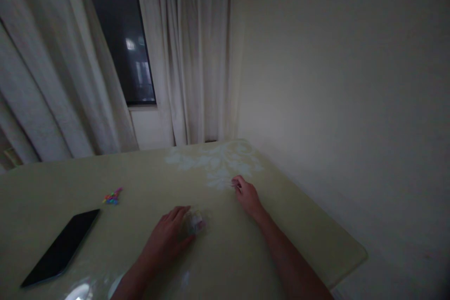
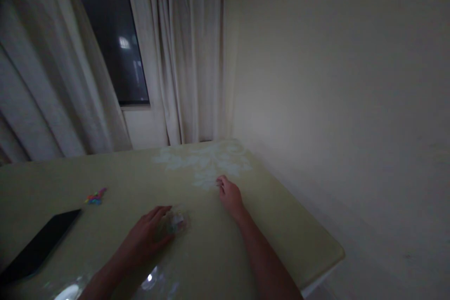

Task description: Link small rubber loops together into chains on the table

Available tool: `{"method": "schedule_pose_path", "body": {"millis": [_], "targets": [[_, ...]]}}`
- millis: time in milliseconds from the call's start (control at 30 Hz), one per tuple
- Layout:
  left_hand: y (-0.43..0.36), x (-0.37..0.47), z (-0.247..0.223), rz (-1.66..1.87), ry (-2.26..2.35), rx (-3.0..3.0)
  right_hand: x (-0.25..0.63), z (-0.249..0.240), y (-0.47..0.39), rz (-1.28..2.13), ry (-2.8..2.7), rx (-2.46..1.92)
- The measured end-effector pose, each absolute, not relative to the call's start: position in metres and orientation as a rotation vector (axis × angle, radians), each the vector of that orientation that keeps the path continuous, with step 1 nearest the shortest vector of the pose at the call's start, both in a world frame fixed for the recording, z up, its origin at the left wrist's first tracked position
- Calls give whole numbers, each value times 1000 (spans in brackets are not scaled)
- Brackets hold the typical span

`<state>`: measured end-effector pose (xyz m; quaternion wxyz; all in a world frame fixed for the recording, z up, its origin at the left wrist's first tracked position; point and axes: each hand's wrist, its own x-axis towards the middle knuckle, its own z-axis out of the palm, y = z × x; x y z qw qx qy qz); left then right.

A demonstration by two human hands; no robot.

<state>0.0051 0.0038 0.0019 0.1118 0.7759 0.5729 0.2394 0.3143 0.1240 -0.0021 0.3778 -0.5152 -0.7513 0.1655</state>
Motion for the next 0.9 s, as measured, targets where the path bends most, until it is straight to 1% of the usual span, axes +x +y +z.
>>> {"method": "schedule_pose_path", "body": {"millis": [133,467,733,900], "targets": [[7,3,-1,770,1757,2277,316,-5,127,311,-1992,-1375],[8,-1,-5,931,1781,2281,317,-16,129,290,-2110,-1380],[12,-7,-15,817,1783,2420,309,-12,124,279,-2170,-1436],[8,-6,-10,770,1710,2493,306,-11,122,304,-2172,-1419]]}}
